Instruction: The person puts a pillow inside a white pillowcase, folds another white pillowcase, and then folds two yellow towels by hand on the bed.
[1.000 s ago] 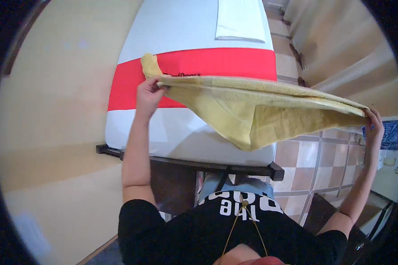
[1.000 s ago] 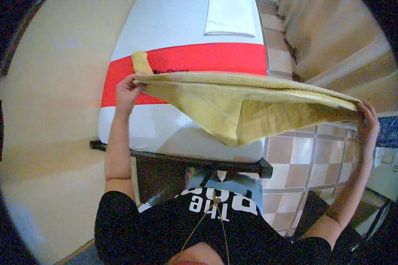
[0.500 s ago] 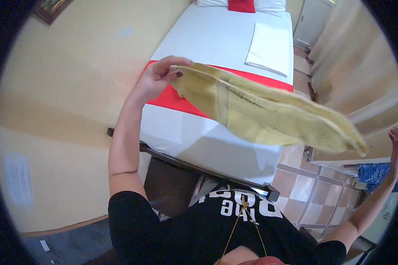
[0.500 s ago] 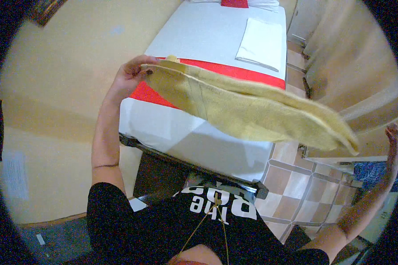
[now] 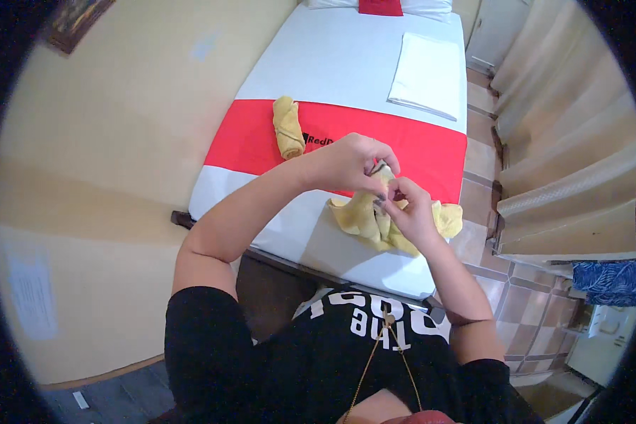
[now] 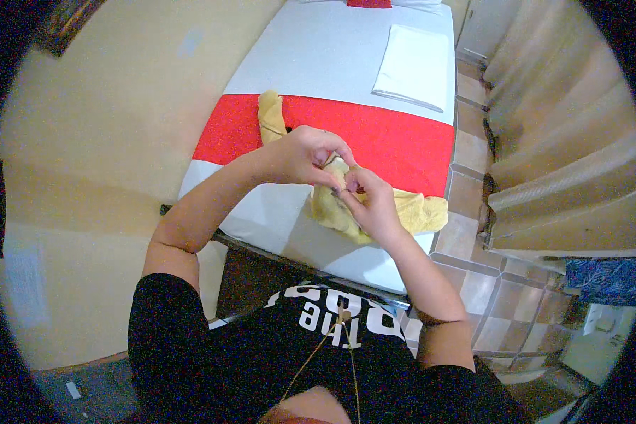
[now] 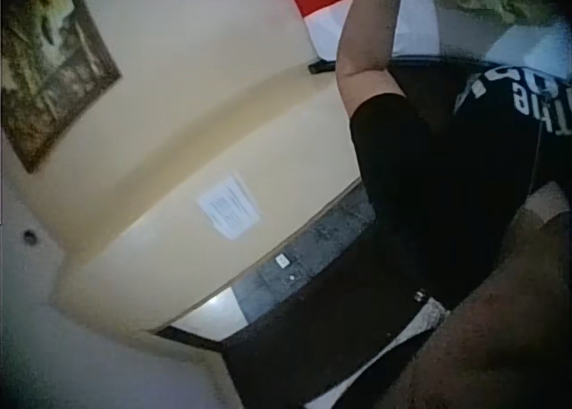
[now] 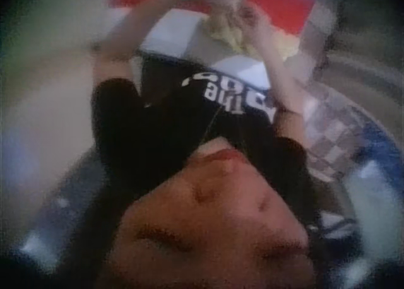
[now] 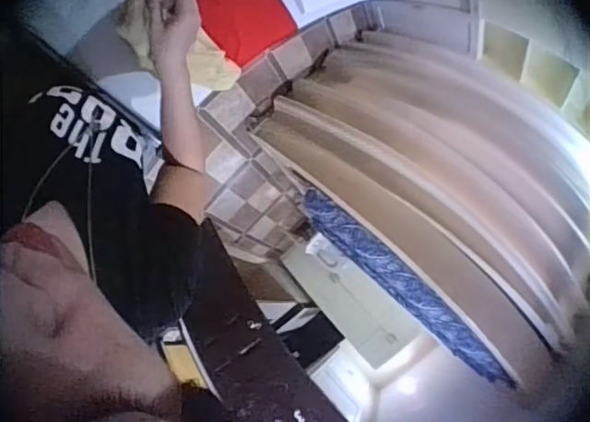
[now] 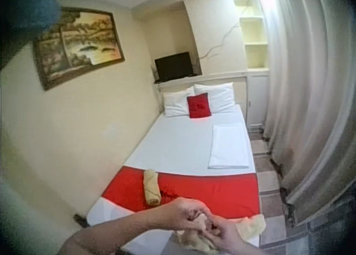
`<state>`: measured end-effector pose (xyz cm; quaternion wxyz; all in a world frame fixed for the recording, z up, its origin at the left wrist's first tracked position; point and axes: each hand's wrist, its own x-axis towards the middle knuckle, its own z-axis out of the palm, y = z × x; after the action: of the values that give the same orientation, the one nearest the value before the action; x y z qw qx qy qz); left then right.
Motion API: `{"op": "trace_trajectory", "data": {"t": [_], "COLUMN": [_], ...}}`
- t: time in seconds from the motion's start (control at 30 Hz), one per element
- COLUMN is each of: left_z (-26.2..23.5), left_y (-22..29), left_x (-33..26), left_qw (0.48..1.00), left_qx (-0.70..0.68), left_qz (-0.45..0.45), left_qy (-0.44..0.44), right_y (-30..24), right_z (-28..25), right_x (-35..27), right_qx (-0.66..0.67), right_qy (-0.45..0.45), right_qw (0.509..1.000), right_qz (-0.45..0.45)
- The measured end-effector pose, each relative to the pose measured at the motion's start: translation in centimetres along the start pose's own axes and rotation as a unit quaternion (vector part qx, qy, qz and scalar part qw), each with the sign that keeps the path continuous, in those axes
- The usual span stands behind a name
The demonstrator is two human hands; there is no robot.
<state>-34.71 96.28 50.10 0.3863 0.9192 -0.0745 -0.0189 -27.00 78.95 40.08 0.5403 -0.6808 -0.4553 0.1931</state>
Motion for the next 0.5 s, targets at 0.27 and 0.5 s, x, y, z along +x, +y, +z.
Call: {"op": "trace_trajectory", "data": {"t": [0.27, 0.5], "left_z": [1.6, 2.0], "left_y": [-2.7, -0.3], "left_x": [0.0, 0.4], "left_qw": [0.999, 0.998], "left_qx": [-0.011, -0.005], "left_qz": [-0.021, 0.056], "left_qy": [0.025, 0.029], "right_y": [0.1, 1.3], "right_z": [-1.5, -1.9], "right_x": [0.9, 0.0], "right_qx": [0.146, 0.043], "right_qy": [0.077, 0.017], "right_qw": [0.982, 0.998], "right_qz": [-0.095, -0.03]}}
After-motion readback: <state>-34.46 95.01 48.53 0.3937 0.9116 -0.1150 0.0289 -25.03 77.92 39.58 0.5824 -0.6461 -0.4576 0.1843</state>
